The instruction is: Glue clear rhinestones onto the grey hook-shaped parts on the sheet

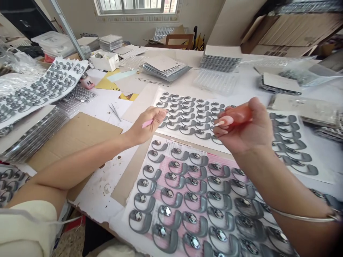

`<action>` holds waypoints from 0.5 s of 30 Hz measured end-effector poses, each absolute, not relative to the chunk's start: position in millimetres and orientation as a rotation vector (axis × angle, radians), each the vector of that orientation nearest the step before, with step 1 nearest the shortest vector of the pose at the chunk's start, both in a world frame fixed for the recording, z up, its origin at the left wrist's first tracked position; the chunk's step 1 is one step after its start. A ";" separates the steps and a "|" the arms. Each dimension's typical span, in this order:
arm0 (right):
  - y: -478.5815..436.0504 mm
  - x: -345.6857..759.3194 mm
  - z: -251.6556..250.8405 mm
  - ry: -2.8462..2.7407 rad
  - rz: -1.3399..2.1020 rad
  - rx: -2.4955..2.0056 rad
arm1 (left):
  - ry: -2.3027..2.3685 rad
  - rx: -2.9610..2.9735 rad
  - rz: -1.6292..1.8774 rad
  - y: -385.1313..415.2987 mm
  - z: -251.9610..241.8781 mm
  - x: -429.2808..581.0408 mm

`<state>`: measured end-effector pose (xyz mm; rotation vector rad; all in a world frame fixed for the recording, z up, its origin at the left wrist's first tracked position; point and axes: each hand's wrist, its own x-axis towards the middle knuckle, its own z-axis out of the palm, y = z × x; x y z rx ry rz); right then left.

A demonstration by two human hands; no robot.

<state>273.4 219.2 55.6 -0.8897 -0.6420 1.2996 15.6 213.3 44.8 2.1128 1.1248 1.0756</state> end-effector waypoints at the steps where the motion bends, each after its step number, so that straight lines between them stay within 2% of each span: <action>1: 221.7 271.5 54.1 -0.639 1.314 -0.883 | 1.110 2.110 1.083 209.5 42.6 19.7; 8: 233.3 259.6 40.7 -0.702 1.378 -0.951 | 0.951 1.946 0.953 181.1 17.1 38.9; 15: 229.8 248.9 34.6 -0.698 1.244 -0.984 | 0.766 2.121 1.155 170.4 -5.6 37.6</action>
